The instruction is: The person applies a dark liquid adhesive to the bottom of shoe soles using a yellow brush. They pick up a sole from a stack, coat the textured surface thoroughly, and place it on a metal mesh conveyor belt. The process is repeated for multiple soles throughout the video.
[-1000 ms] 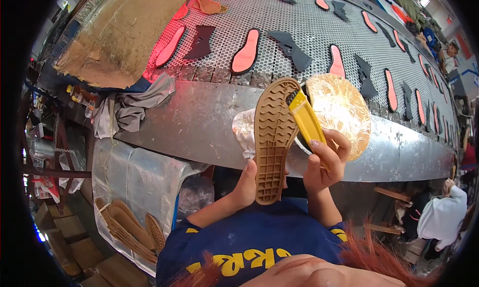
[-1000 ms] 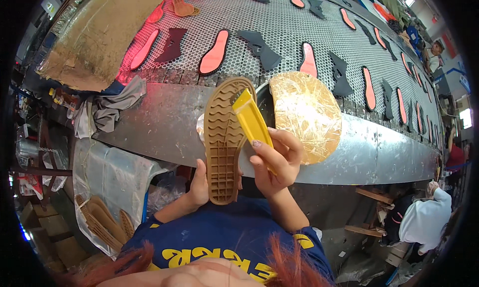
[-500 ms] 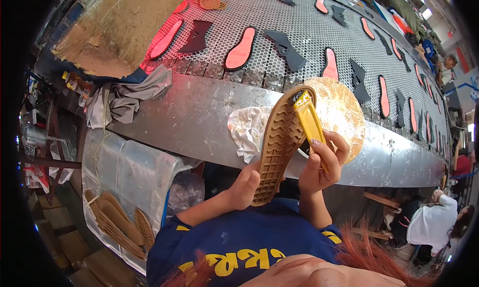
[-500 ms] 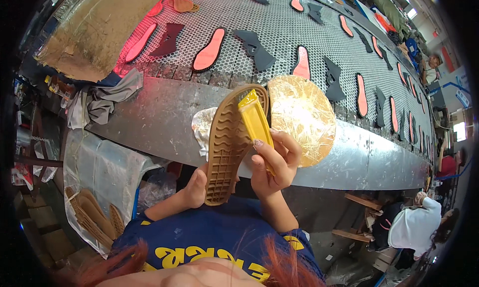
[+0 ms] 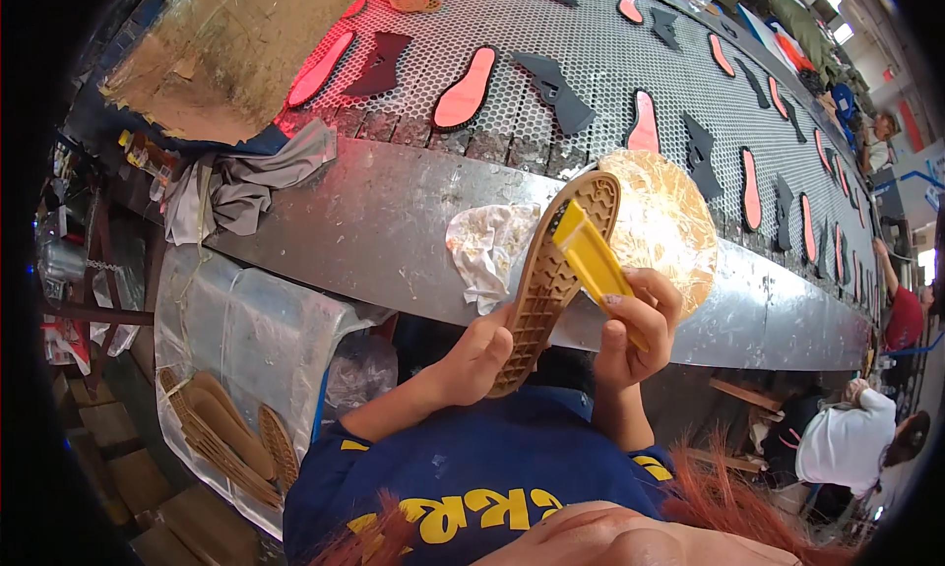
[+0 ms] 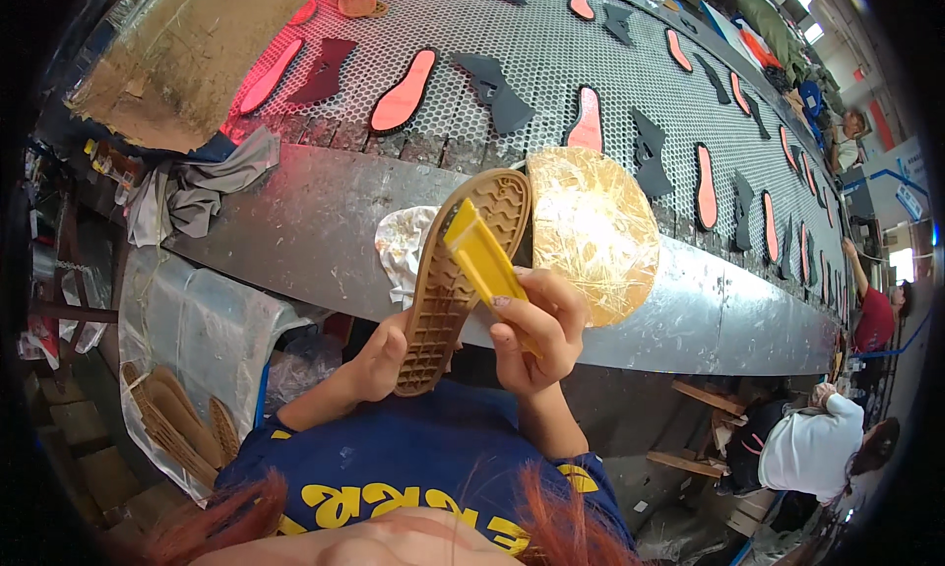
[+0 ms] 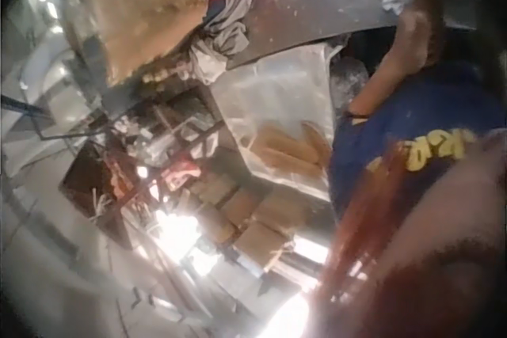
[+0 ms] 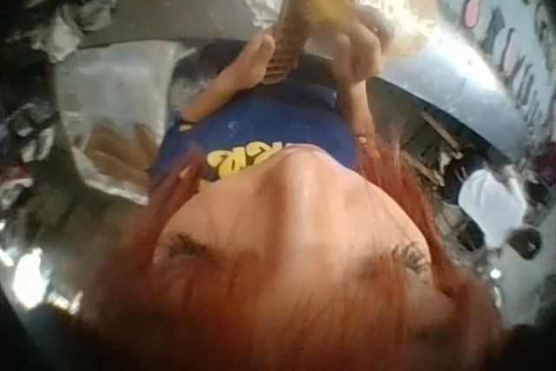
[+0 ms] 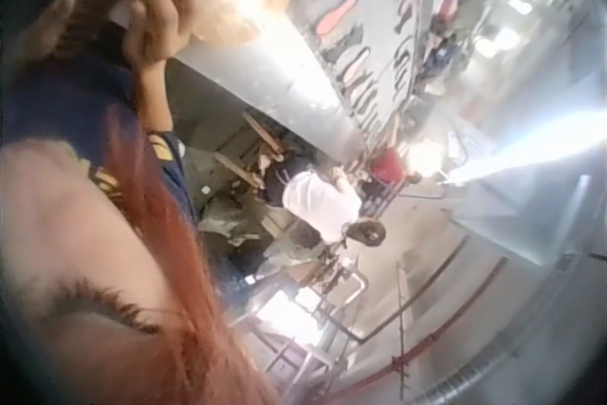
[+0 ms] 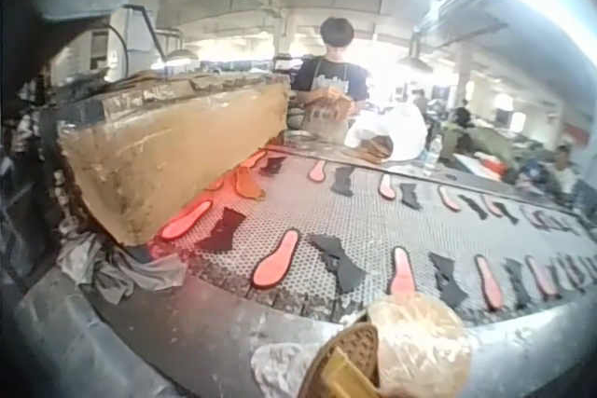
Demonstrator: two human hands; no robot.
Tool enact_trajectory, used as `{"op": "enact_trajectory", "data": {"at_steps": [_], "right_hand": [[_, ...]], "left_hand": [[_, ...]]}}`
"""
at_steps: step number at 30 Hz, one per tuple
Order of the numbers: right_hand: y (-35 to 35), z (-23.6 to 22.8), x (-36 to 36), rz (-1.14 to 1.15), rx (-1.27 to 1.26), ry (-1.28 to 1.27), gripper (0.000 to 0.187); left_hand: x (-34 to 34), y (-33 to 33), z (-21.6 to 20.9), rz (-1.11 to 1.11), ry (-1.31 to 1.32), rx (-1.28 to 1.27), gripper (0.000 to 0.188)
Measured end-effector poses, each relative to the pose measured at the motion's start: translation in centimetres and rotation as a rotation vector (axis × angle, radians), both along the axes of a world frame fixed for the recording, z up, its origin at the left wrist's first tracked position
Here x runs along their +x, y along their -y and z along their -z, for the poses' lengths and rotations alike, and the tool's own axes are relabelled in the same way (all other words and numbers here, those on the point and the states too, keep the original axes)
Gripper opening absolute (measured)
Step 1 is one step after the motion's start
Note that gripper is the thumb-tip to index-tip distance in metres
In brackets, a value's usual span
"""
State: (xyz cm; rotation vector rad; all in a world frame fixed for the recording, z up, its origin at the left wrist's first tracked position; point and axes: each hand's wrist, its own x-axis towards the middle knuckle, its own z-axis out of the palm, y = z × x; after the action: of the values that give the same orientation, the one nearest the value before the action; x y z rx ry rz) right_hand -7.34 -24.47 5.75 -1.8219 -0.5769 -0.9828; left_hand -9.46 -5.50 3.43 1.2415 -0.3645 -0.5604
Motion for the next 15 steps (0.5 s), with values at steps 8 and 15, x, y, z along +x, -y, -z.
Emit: {"op": "enact_trajectory", "data": {"at_steps": [8,15], "right_hand": [[-1.1,-1.1,-1.7,-0.119,-0.148,-0.147,0.020],[-1.5,-1.1,-2.6,-0.216,-0.208,-0.165,0.021]], "left_hand": [[0.2,0.0,0.4,0.027,-0.317,-0.283,0.082],[1.0,0.4,1.2,-0.091,-0.415,-0.336,0.089]]}}
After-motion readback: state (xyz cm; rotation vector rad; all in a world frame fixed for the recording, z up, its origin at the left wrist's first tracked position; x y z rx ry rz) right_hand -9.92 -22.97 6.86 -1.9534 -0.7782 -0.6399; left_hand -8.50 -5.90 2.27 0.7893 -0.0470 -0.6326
